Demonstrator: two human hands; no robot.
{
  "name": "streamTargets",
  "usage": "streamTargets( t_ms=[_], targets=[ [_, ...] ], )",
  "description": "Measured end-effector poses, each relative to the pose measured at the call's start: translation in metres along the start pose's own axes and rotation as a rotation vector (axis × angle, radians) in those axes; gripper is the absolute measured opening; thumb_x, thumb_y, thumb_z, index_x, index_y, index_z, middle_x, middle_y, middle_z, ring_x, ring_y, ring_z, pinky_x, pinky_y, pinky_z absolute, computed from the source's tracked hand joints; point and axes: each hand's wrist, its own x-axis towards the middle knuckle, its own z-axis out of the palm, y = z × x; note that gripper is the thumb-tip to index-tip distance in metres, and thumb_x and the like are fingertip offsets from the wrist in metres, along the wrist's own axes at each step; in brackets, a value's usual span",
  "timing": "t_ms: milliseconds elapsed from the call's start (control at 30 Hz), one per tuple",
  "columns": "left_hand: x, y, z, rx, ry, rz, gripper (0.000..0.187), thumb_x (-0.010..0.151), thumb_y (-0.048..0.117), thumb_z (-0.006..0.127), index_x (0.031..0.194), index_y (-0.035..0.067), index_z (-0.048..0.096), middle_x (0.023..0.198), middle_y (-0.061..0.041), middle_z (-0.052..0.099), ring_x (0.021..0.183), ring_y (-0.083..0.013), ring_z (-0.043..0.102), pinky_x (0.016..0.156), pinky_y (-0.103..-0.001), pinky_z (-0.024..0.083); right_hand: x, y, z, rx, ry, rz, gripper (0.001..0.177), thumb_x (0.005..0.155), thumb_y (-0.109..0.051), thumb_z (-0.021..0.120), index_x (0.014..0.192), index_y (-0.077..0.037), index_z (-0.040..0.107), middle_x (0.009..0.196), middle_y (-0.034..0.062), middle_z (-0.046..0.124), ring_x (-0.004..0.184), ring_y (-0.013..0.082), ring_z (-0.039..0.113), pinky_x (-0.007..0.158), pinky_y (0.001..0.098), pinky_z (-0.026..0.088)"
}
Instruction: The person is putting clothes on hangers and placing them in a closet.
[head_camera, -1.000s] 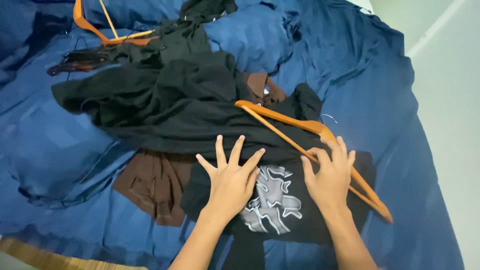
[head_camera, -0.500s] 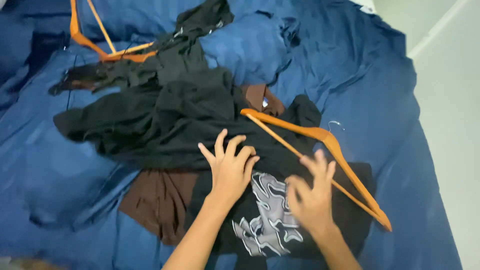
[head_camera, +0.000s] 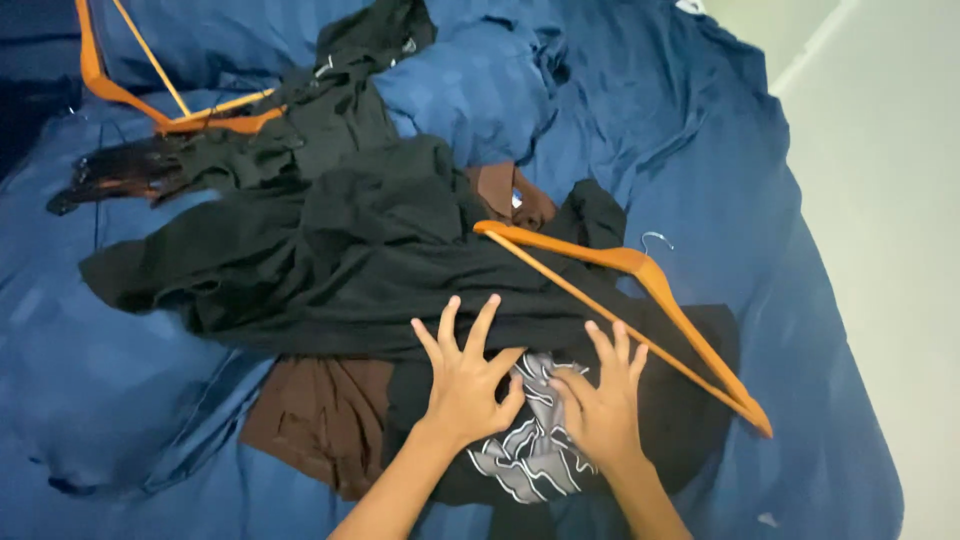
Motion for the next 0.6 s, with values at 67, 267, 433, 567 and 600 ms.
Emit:
streamTargets(
  t_ms=[67, 267, 433, 567, 600],
  targets=[
    [-0.001, 0.001, -0.003, -0.036, -0.017, -0.004, 0.031, 0.07, 0.026, 0.075, 0.101, 0.017, 0.078, 0.156, -0.019, 0.036, 0.139, -0.0613, 0.02, 0.1, -0.089, 0.001, -0.007, -0.001, 0.0, 0.036, 0.048, 0.01, 0.018, 0.078, -0.019, 0.079, 0.094, -0.012, 0.077, 0.148, 0.0227, 0.046, 0.146, 0.0518, 0.032, 0.116, 0.0759, 0.017],
    [-0.011, -0.007, 0.011, -0.052, 0.01, -0.012, 0.015, 0.079, 0.027, 0.076, 0.09, 0.018, 0.078, 0.158, -0.016, 0.038, 0.145, -0.0582, 0.021, 0.105, -0.088, 0.003, -0.013, 0.002, -0.003, 0.134, 0.182, -0.002, 0.016, 0.08, -0.011, 0.077, 0.096, -0.012, 0.075, 0.142, 0.0197, 0.05, 0.147, 0.0492, 0.038, 0.122, 0.0709, 0.021],
    [-0.011, -0.01, 0.017, 0.016, 0.008, -0.019, 0.017, 0.084, 0.029, 0.076, 0.09, 0.013, 0.076, 0.162, -0.015, 0.036, 0.147, -0.0571, 0.022, 0.106, -0.087, 0.006, -0.001, -0.003, -0.005, 0.029, 0.213, 0.072, 0.02, 0.083, -0.007, 0.074, 0.103, -0.008, 0.076, 0.147, 0.0215, 0.048, 0.149, 0.0527, 0.034, 0.122, 0.0697, 0.022],
    [-0.003, -0.009, 0.015, 0.058, -0.06, -0.045, 0.019, 0.079, 0.03, 0.075, 0.089, 0.013, 0.075, 0.162, -0.019, 0.029, 0.143, -0.0604, 0.02, 0.101, -0.091, 0.006, 0.002, 0.002, 0.001, 0.004, 0.171, 0.088, 0.031, 0.08, -0.016, 0.077, 0.108, -0.005, 0.073, 0.155, 0.0304, 0.037, 0.149, 0.0567, 0.028, 0.119, 0.0706, 0.021],
    [-0.001, -0.009, 0.015, 0.066, -0.098, -0.059, 0.02, 0.078, 0.029, 0.075, 0.089, 0.013, 0.075, 0.162, -0.021, 0.026, 0.141, -0.062, 0.019, 0.098, -0.091, 0.007, 0.003, 0.004, 0.003, 0.006, 0.167, 0.094, 0.036, 0.08, -0.019, 0.077, 0.112, -0.003, 0.071, 0.158, 0.0339, 0.032, 0.15, 0.0576, 0.026, 0.119, 0.0706, 0.021]
  ],
)
